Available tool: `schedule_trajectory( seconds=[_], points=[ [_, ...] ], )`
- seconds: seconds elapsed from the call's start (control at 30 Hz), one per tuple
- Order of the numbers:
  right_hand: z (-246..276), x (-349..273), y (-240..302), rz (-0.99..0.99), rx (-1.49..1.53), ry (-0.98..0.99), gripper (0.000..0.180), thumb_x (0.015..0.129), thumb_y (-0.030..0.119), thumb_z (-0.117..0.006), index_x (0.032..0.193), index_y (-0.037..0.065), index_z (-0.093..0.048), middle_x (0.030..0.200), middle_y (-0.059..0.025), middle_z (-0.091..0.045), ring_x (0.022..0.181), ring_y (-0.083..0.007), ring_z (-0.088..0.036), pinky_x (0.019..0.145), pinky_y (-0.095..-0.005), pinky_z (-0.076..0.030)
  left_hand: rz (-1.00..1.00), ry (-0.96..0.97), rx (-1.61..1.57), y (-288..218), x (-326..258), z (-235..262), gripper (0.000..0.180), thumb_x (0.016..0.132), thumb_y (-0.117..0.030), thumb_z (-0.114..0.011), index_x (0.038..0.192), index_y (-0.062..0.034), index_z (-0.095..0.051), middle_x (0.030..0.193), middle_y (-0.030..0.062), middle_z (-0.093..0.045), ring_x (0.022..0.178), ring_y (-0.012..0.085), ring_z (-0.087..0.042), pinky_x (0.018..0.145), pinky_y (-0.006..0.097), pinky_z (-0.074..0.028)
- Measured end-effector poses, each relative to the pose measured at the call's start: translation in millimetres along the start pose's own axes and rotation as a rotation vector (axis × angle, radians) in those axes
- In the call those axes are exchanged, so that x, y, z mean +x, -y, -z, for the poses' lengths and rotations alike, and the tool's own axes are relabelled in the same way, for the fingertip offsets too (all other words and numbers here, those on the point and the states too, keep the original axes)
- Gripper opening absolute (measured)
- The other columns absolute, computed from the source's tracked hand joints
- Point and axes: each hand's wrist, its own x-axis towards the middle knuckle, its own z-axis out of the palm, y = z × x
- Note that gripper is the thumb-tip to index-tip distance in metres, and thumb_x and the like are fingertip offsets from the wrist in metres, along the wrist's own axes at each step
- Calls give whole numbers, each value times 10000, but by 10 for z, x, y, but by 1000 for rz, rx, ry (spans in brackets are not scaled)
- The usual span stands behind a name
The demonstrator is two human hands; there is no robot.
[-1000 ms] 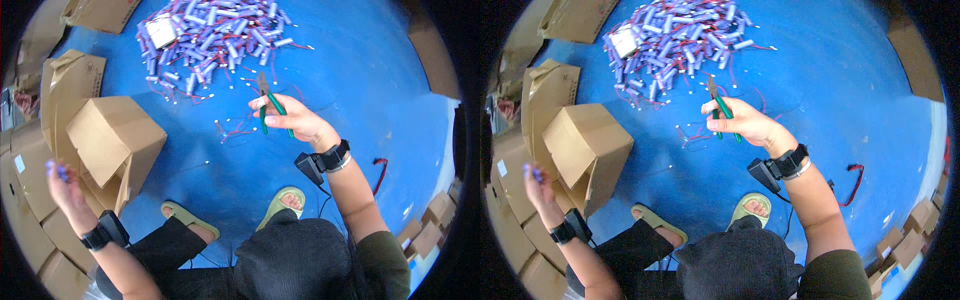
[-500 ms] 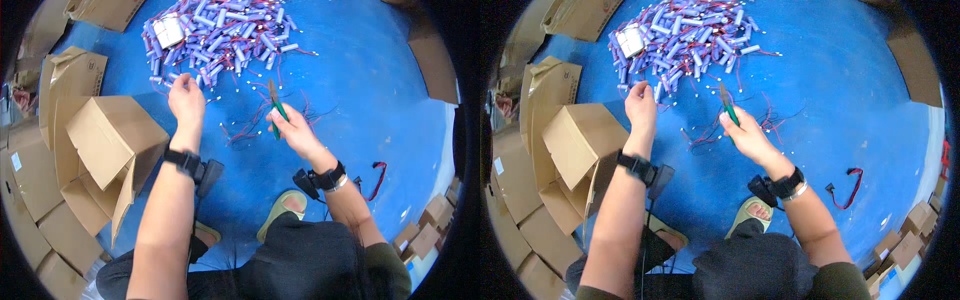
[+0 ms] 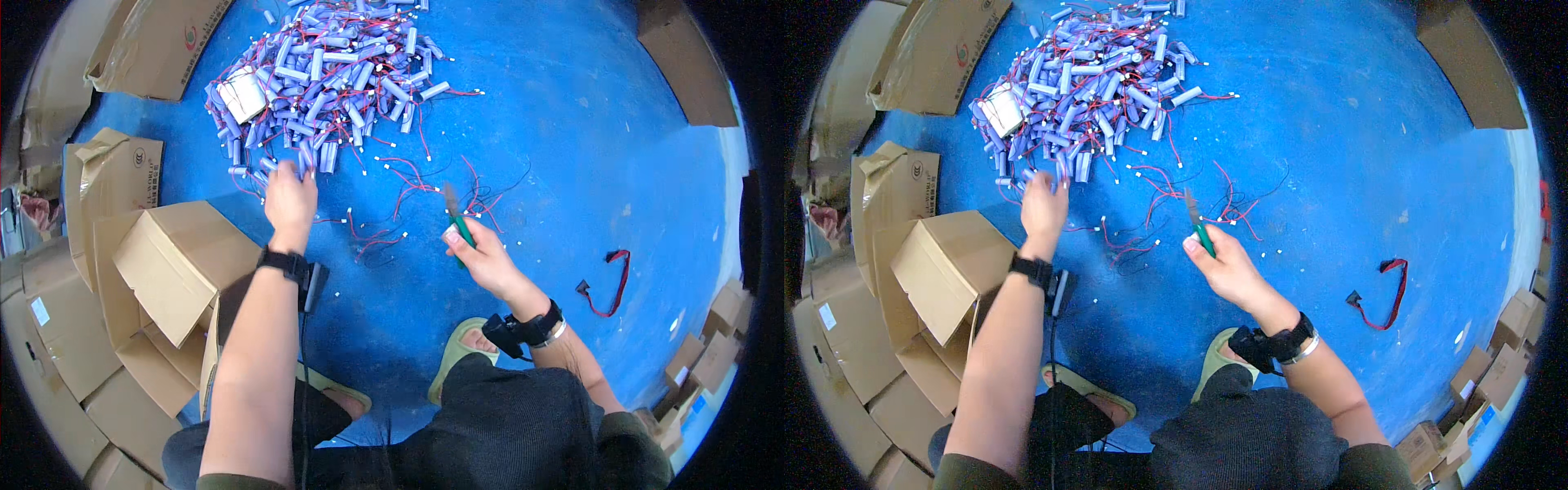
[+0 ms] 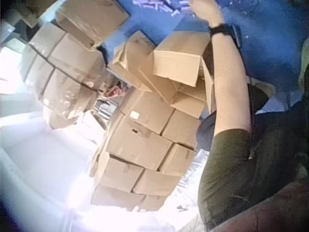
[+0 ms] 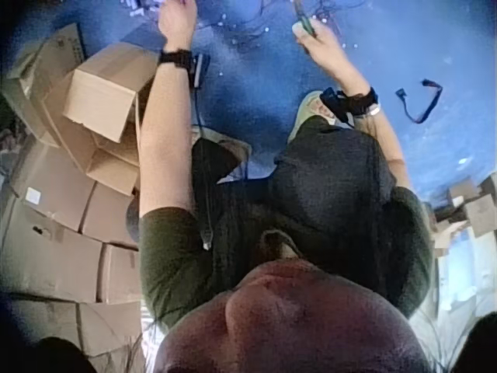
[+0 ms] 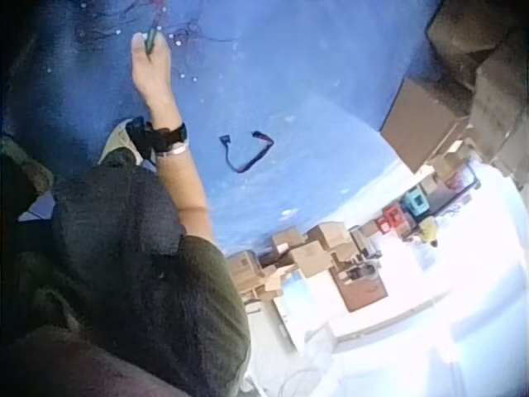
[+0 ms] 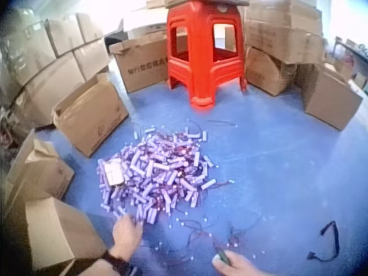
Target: Clipping wires from recycled battery cells using diagonal pliers.
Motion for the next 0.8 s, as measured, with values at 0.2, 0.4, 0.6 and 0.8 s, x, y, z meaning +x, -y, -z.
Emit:
schedule_trajectory(
  seconds=[0.2, 0.4, 0.6, 0.8],
  points=[
    [-119, 190, 250, 64, -27, 142, 295, 887, 305, -528, 803, 27, -478, 654, -3, -428, 638, -105, -394, 568, -288, -374, -218, 97, 46, 185, 4, -163, 124, 749, -117, -557, 850, -46, -563, 822, 183, -583, 746, 355, -583, 670, 464, -464],
    [-80, 239, 160, 58, -68, 84, 280, 879, 282, -542, 780, 30, -471, 636, -16, -426, 606, -112, -390, 542, -298, -367, -223, 351, 11, -86, -666, 5, 246, 714, -131, -533, 919, 5, -518, 757, 209, -593, 737, 363, -604, 700, 467, -466],
    [-156, 147, 163, 26, -65, 137, 306, 872, 308, -546, 777, 27, -470, 627, -22, -430, 605, -114, -398, 544, -300, -367, 466, 931, -976, -220, -502, 371, 243, 738, -103, -547, 959, -7, -579, 705, 70, -583, 614, 195, -587, 605, 295, -468],
    [-17, 58, 178, 62, -136, 120, 350, 859, 345, -545, 787, 11, -467, 688, -98, -464, 635, -216, -455, 589, -354, -384, 437, 792, -1281, -296, -1372, 632, 208, 773, -47, -578, 971, 15, -588, 708, 27, -572, 590, 128, -566, 587, 245, -449]
  ],
)
